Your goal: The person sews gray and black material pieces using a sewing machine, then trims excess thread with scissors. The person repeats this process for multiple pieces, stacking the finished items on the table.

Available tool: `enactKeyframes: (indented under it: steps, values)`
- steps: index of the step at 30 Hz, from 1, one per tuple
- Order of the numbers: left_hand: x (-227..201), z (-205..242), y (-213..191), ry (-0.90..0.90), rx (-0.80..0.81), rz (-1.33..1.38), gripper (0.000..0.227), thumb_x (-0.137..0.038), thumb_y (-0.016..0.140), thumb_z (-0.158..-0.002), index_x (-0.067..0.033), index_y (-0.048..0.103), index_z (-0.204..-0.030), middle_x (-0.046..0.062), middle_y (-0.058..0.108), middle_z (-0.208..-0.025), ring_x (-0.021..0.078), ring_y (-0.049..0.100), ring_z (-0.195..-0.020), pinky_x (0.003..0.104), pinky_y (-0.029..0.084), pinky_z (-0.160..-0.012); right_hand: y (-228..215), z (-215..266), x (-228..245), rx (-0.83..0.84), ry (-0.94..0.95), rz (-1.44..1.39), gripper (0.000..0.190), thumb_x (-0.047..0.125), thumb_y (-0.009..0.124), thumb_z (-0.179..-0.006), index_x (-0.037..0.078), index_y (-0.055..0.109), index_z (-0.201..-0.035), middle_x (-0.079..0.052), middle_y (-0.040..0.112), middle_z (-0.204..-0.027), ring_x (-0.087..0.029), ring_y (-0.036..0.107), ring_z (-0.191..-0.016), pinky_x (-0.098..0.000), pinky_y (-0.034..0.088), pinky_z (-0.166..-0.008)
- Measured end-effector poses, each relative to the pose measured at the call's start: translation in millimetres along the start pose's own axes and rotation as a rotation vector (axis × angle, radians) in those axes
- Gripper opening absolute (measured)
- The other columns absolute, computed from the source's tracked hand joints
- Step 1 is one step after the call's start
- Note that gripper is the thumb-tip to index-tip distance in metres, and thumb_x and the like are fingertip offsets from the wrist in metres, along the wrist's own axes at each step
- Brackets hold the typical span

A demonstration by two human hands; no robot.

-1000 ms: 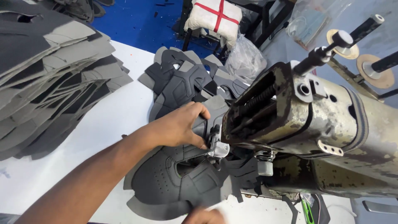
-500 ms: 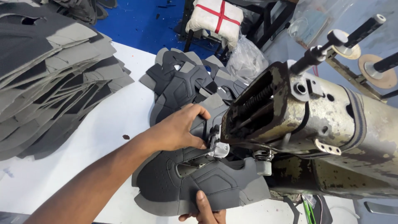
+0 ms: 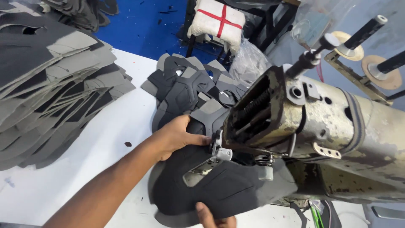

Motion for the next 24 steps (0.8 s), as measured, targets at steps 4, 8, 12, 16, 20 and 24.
enactKeyframes:
  steps: [4, 8, 12, 16, 20, 24]
  values:
    - [24, 5, 16, -0.059, 0.123, 0.497, 0.065, -0.013, 0.087, -0.066, 0.0067, 0.061, -0.122, 0.018, 0.074, -0.109, 0.0268, 0.072, -0.097, 0.04, 0.063, -0.084, -5, -49, 66, -0.078, -0.117, 0.085, 0.049, 0.0, 0.078, -0.079, -0.009, 0.065, -0.126, -0.022, 0.077, -0.118, -0.027, 0.072, -0.114, -0.0387, 0.051, -0.104]
    - [45, 13, 18, -0.069, 0.025, 0.637, 0.055, -0.007, 0.084, -0.068, 0.0058, 0.063, -0.117, 0.016, 0.075, -0.104, 0.0254, 0.074, -0.093, 0.041, 0.063, -0.084, -15, -61, 93, -0.119, -0.042, 0.051, 0.054, -0.001, 0.074, -0.081, -0.007, 0.061, -0.133, -0.021, 0.076, -0.116, -0.025, 0.072, -0.11, -0.0364, 0.052, -0.101]
    - [36, 18, 19, 0.072, 0.052, 0.643, 0.044, -0.007, 0.08, -0.077, 0.0036, 0.066, -0.117, 0.012, 0.076, -0.105, 0.0184, 0.074, -0.095, 0.035, 0.06, -0.088, -14, -71, 103, -0.127, 0.013, 0.049, 0.057, -0.001, 0.073, -0.082, -0.005, 0.058, -0.136, -0.018, 0.077, -0.115, -0.023, 0.073, -0.107, -0.0346, 0.053, -0.097]
    - [48, 23, 28, 0.086, -0.01, 0.766, 0.039, -0.004, 0.078, -0.078, 0.0026, 0.066, -0.115, 0.011, 0.076, -0.104, 0.0196, 0.073, -0.093, 0.038, 0.061, -0.087, -24, -77, 113, -0.134, 0.074, 0.041, 0.052, -0.001, 0.073, -0.085, -0.007, 0.061, -0.135, -0.021, 0.078, -0.113, -0.024, 0.074, -0.103, -0.0349, 0.054, -0.094]
    - [49, 32, 34, 0.14, -0.076, 0.828, 0.037, -0.004, 0.077, -0.083, 0.0049, 0.066, -0.117, 0.012, 0.075, -0.107, 0.0201, 0.072, -0.096, 0.037, 0.06, -0.088, -24, -88, 123, -0.159, 0.19, -0.114, 0.049, 0.005, 0.069, -0.09, -0.006, 0.06, -0.137, -0.021, 0.075, -0.116, -0.025, 0.072, -0.103, -0.0367, 0.055, -0.092]
    - [49, 41, 34, 0.126, -0.221, 0.906, 0.041, -0.004, 0.076, -0.081, 0.0021, 0.062, -0.119, 0.011, 0.074, -0.108, 0.0195, 0.071, -0.097, 0.036, 0.059, -0.088, -27, -77, 42, -0.186, 0.517, -0.528, 0.058, 0.038, 0.052, -0.096, -0.004, 0.059, -0.137, -0.022, 0.071, -0.124, -0.031, 0.072, -0.107, -0.0449, 0.057, -0.092]
Point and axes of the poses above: each hand's wrist, its own z-axis away from the middle knuckle, its own y-axis out of the palm, x = y × z, the point moved 10 cm from there along -z, towards the middle knuckle
